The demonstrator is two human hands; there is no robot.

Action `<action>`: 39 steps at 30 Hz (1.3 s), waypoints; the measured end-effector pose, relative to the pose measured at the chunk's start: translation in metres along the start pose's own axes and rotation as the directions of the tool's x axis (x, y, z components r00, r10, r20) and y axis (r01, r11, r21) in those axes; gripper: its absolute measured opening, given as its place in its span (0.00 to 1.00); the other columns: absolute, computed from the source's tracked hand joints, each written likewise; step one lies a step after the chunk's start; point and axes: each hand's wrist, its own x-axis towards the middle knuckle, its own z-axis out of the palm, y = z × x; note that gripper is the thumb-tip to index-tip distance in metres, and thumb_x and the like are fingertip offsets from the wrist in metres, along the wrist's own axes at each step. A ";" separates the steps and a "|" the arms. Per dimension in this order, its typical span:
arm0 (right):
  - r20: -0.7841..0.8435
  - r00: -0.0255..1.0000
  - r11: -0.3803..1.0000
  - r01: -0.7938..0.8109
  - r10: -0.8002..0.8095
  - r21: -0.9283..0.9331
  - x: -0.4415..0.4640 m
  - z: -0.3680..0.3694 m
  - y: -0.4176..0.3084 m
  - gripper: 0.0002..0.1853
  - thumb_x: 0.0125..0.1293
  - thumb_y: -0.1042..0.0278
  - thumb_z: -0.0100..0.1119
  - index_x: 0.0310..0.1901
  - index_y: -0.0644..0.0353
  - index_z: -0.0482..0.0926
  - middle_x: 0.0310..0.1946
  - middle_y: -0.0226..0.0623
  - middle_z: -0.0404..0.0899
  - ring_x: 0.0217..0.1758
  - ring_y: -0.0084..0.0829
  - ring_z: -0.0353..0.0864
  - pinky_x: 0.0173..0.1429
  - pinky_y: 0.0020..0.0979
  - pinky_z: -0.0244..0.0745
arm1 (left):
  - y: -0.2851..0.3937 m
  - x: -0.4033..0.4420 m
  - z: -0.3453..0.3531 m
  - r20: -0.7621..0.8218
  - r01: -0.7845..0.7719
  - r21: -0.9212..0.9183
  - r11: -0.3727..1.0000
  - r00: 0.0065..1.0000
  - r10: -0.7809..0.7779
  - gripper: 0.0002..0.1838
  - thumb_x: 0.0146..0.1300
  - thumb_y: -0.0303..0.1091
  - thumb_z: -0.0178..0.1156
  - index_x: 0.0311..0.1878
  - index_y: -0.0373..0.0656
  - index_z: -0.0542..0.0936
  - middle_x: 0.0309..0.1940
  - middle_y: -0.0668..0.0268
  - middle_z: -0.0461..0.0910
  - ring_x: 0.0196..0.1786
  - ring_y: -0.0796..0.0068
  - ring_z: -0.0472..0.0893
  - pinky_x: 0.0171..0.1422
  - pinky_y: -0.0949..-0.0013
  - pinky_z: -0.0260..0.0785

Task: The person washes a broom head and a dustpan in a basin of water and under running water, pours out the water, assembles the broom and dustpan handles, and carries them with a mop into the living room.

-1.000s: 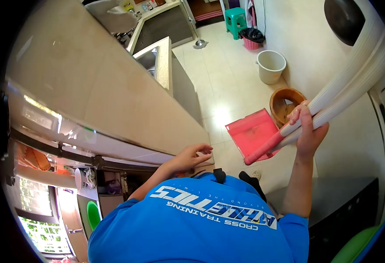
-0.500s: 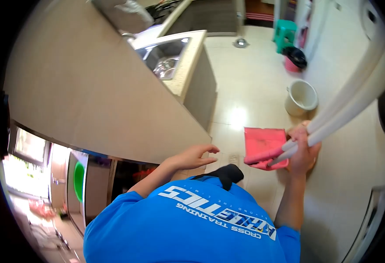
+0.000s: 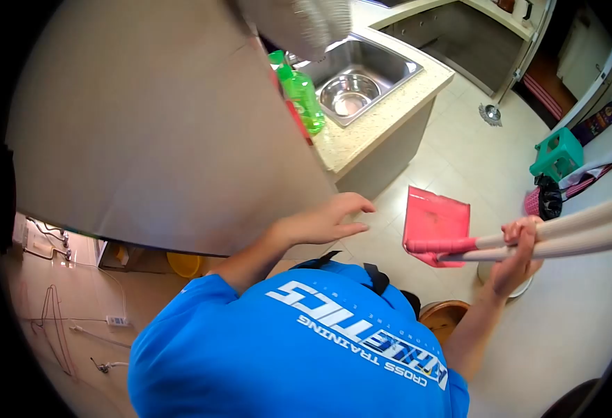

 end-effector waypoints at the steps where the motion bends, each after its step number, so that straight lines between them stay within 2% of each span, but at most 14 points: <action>1: -0.034 0.999 1.000 0.000 -0.001 -0.018 0.016 0.009 0.004 0.06 0.65 0.70 0.47 0.30 0.60 0.64 0.21 0.27 0.59 0.24 0.18 0.58 0.38 0.24 0.61 | -0.001 0.008 -0.005 -0.031 0.041 -0.017 0.999 0.999 -0.041 0.18 0.60 0.36 0.55 0.50 0.37 0.71 0.47 0.56 0.71 0.53 0.62 0.70 0.58 0.65 0.62; 7: 0.095 0.992 0.994 -0.090 0.084 0.059 0.115 -0.010 0.066 0.10 0.61 0.68 0.52 0.26 0.60 0.65 0.22 0.26 0.59 0.24 0.19 0.57 0.33 0.22 0.59 | -0.017 0.043 0.001 -0.212 0.089 0.018 0.996 0.974 -0.084 0.17 0.58 0.35 0.58 0.49 0.39 0.72 0.45 0.57 0.73 0.50 0.60 0.73 0.55 0.63 0.65; 9: 0.095 0.983 0.987 -0.158 0.154 0.029 0.152 -0.013 0.085 0.10 0.60 0.66 0.54 0.27 0.60 0.66 0.21 0.25 0.57 0.24 0.18 0.56 0.31 0.20 0.57 | -0.004 0.066 0.001 -0.256 0.192 0.021 0.981 0.950 -0.180 0.17 0.58 0.35 0.58 0.48 0.38 0.72 0.45 0.55 0.73 0.49 0.58 0.73 0.55 0.63 0.65; 11: 0.215 0.959 0.980 -0.196 0.183 0.043 0.183 -0.009 0.092 0.12 0.62 0.63 0.53 0.27 0.59 0.65 0.21 0.25 0.56 0.25 0.18 0.55 0.33 0.20 0.56 | 0.019 0.087 -0.003 -0.332 0.251 -0.026 0.968 0.911 -0.245 0.17 0.57 0.35 0.58 0.47 0.37 0.72 0.43 0.53 0.73 0.48 0.57 0.73 0.54 0.62 0.65; 14: 0.334 0.915 0.958 -0.272 0.226 0.096 0.230 -0.011 0.111 0.14 0.64 0.60 0.53 0.27 0.59 0.64 0.22 0.26 0.57 0.26 0.18 0.55 0.35 0.21 0.55 | 0.033 0.122 0.008 -0.421 0.277 -0.030 0.960 0.868 -0.263 0.16 0.57 0.35 0.59 0.46 0.37 0.72 0.42 0.54 0.73 0.48 0.58 0.73 0.54 0.63 0.65; 16: 0.388 0.906 0.956 -0.247 0.169 0.161 0.208 -0.036 0.097 0.14 0.64 0.59 0.53 0.28 0.58 0.64 0.23 0.26 0.57 0.26 0.17 0.55 0.35 0.20 0.55 | 0.060 0.096 0.043 -0.473 0.247 0.044 0.968 0.859 -0.198 0.16 0.57 0.34 0.59 0.46 0.36 0.72 0.42 0.54 0.73 0.47 0.58 0.73 0.53 0.63 0.66; 23: 0.475 0.844 0.914 -0.367 0.250 0.171 0.302 -0.033 0.141 0.17 0.60 0.53 0.59 0.31 0.58 0.67 0.22 0.24 0.59 0.25 0.16 0.57 0.31 0.20 0.56 | 0.111 0.153 0.054 -0.581 0.443 -0.010 0.897 0.727 -0.365 0.17 0.57 0.34 0.59 0.46 0.36 0.71 0.42 0.55 0.73 0.47 0.59 0.73 0.52 0.63 0.66; 25: 0.402 0.899 0.972 -0.221 0.172 0.078 0.304 -0.026 0.119 0.16 0.62 0.62 0.56 0.20 0.61 0.69 0.16 0.33 0.69 0.18 0.25 0.68 0.27 0.27 0.69 | 0.110 0.161 0.063 -0.596 0.455 -0.022 0.890 0.709 -0.377 0.17 0.57 0.35 0.59 0.47 0.36 0.70 0.42 0.55 0.73 0.47 0.59 0.73 0.52 0.63 0.66; 26: 0.476 0.843 0.933 -0.342 0.250 0.116 0.309 -0.028 0.123 0.14 0.58 0.62 0.61 0.25 0.65 0.74 0.21 0.36 0.72 0.26 0.27 0.70 0.34 0.29 0.68 | 0.114 0.166 0.065 -0.599 0.466 -0.056 0.883 0.692 -0.403 0.17 0.57 0.35 0.59 0.47 0.36 0.70 0.42 0.55 0.73 0.47 0.59 0.73 0.52 0.63 0.66; 30: 0.517 0.792 0.921 -0.389 0.326 0.016 0.322 -0.028 0.139 0.15 0.56 0.60 0.64 0.28 0.66 0.75 0.22 0.37 0.73 0.27 0.27 0.72 0.35 0.30 0.70 | 0.121 0.189 0.069 -0.605 0.505 -0.086 0.859 0.658 -0.448 0.17 0.58 0.35 0.58 0.47 0.36 0.71 0.43 0.55 0.73 0.49 0.60 0.73 0.54 0.63 0.66; 32: 0.535 0.805 0.905 -0.394 0.257 0.159 0.335 -0.035 0.223 0.23 0.58 0.51 0.62 0.42 0.64 0.72 0.25 0.25 0.65 0.26 0.15 0.62 0.28 0.20 0.62 | 0.110 0.201 0.067 -0.601 0.496 -0.050 0.867 0.678 -0.423 0.17 0.58 0.35 0.58 0.48 0.37 0.71 0.44 0.55 0.74 0.49 0.60 0.73 0.54 0.63 0.66; 33: 0.611 0.762 0.891 -0.409 0.215 0.197 0.339 -0.043 0.227 0.24 0.57 0.50 0.63 0.43 0.64 0.72 0.26 0.24 0.67 0.26 0.15 0.64 0.30 0.18 0.64 | 0.101 0.213 0.070 -0.593 0.492 -0.022 0.870 0.694 -0.408 0.17 0.58 0.34 0.58 0.48 0.38 0.72 0.44 0.56 0.74 0.49 0.60 0.74 0.54 0.63 0.66; 36: 0.613 0.767 0.878 -0.411 0.188 0.246 0.347 -0.046 0.214 0.20 0.58 0.54 0.62 0.39 0.63 0.71 0.25 0.24 0.67 0.24 0.14 0.64 0.27 0.17 0.61 | 0.085 0.249 0.063 -0.569 0.462 -0.005 0.887 0.728 -0.382 0.16 0.58 0.33 0.58 0.48 0.39 0.72 0.44 0.56 0.74 0.49 0.60 0.74 0.54 0.63 0.67; 39: 0.614 0.763 0.903 -0.389 0.204 0.183 0.370 -0.049 0.193 0.16 0.61 0.57 0.58 0.34 0.61 0.68 0.22 0.27 0.65 0.23 0.17 0.63 0.31 0.21 0.64 | 0.061 0.294 0.051 -0.535 0.418 -0.047 0.907 0.756 -0.376 0.16 0.57 0.33 0.59 0.47 0.39 0.73 0.42 0.56 0.75 0.47 0.60 0.75 0.52 0.65 0.68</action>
